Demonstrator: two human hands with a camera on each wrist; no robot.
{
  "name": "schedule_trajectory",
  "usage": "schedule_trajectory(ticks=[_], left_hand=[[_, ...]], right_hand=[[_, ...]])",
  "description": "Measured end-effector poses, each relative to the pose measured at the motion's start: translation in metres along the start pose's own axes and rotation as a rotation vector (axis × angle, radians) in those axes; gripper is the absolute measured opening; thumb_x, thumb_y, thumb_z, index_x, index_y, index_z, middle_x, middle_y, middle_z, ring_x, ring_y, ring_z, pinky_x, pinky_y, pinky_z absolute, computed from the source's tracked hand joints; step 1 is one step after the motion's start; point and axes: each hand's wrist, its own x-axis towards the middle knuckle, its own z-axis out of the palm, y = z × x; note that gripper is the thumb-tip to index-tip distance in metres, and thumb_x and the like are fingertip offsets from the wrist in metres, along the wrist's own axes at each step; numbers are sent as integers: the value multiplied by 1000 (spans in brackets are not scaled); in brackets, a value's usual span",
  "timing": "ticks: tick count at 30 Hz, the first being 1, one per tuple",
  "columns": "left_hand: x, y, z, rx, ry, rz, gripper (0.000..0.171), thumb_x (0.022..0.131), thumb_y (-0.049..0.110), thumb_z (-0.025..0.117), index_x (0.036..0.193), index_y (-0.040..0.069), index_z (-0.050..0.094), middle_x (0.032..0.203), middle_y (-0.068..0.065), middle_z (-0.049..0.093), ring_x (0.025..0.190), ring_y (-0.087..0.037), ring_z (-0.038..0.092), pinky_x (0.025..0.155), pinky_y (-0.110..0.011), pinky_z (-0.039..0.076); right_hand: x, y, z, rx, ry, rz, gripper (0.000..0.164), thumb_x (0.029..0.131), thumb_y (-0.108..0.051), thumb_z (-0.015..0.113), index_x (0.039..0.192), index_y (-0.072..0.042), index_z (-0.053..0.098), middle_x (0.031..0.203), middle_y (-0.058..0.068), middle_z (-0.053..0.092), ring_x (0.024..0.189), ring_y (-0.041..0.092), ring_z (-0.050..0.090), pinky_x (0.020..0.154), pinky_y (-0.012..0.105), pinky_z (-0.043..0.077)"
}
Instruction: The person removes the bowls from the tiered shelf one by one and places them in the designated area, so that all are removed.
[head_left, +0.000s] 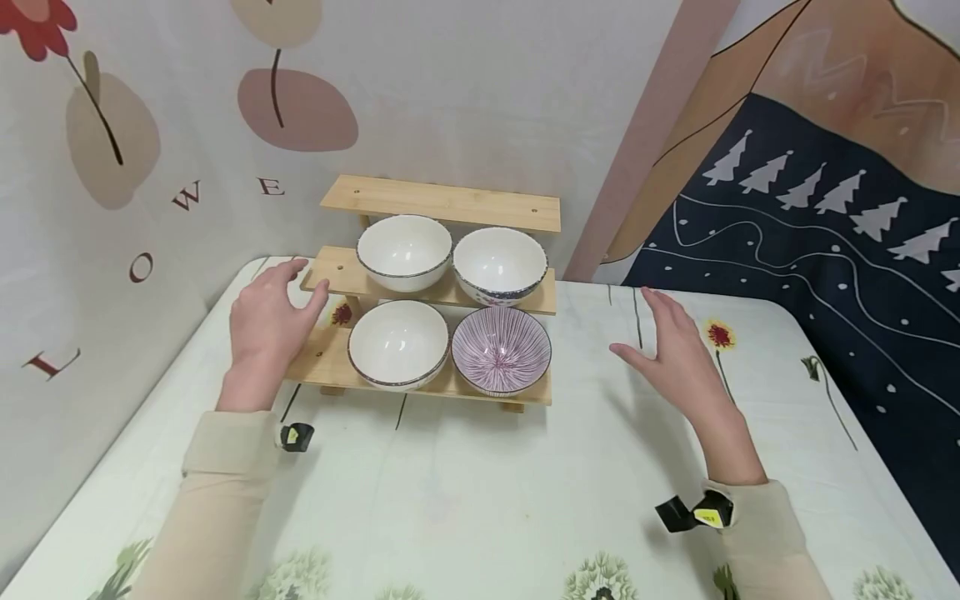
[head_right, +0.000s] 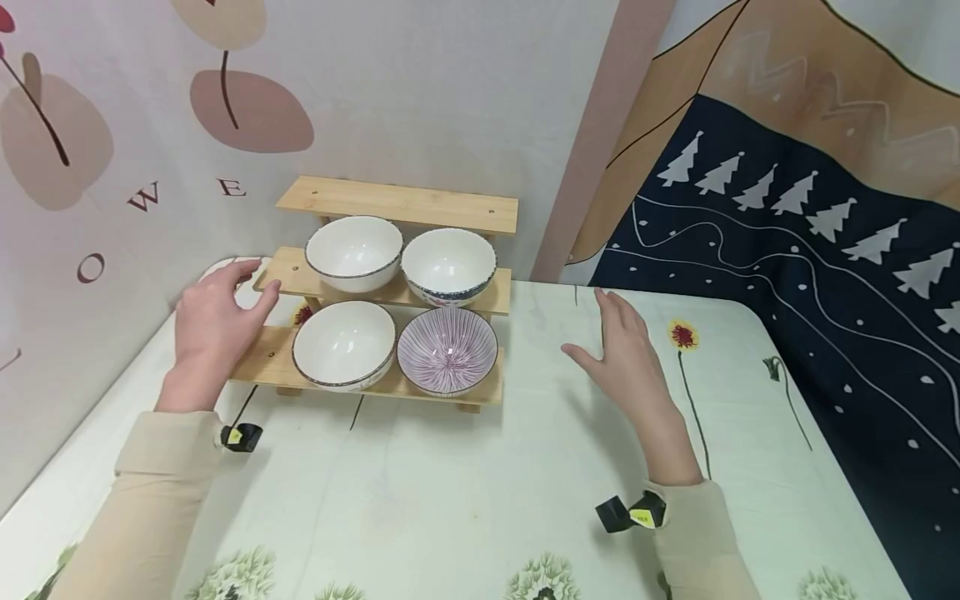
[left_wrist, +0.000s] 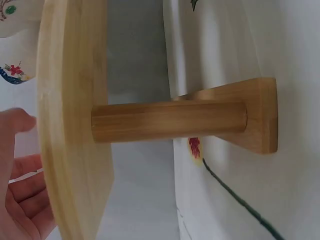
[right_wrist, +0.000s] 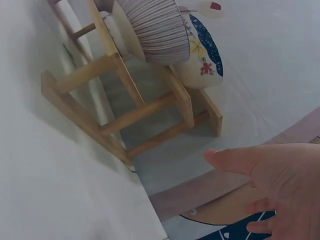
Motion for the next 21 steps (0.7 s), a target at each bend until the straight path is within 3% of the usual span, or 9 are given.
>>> schedule_trajectory(ticks=[15, 21], left_hand=[[2, -1, 9, -86, 43, -48, 42, 99, 27, 53, 133, 5, 63, 126, -23, 67, 115, -43, 64, 97, -57, 51], [4, 0, 11, -175, 15, -96, 44, 99, 29, 52, 137, 8, 61, 129, -21, 66, 117, -41, 65, 101, -56, 51]], right_hand=[[-3, -18, 13, 42, -30, -12, 85, 91, -37, 70, 158, -10, 25, 161, 21, 29, 148, 42, 28, 118, 64, 30], [-5, -25, 17, 78, -45, -38, 85, 91, -38, 70, 158, -10, 26, 161, 19, 31, 148, 39, 30, 118, 62, 31]])
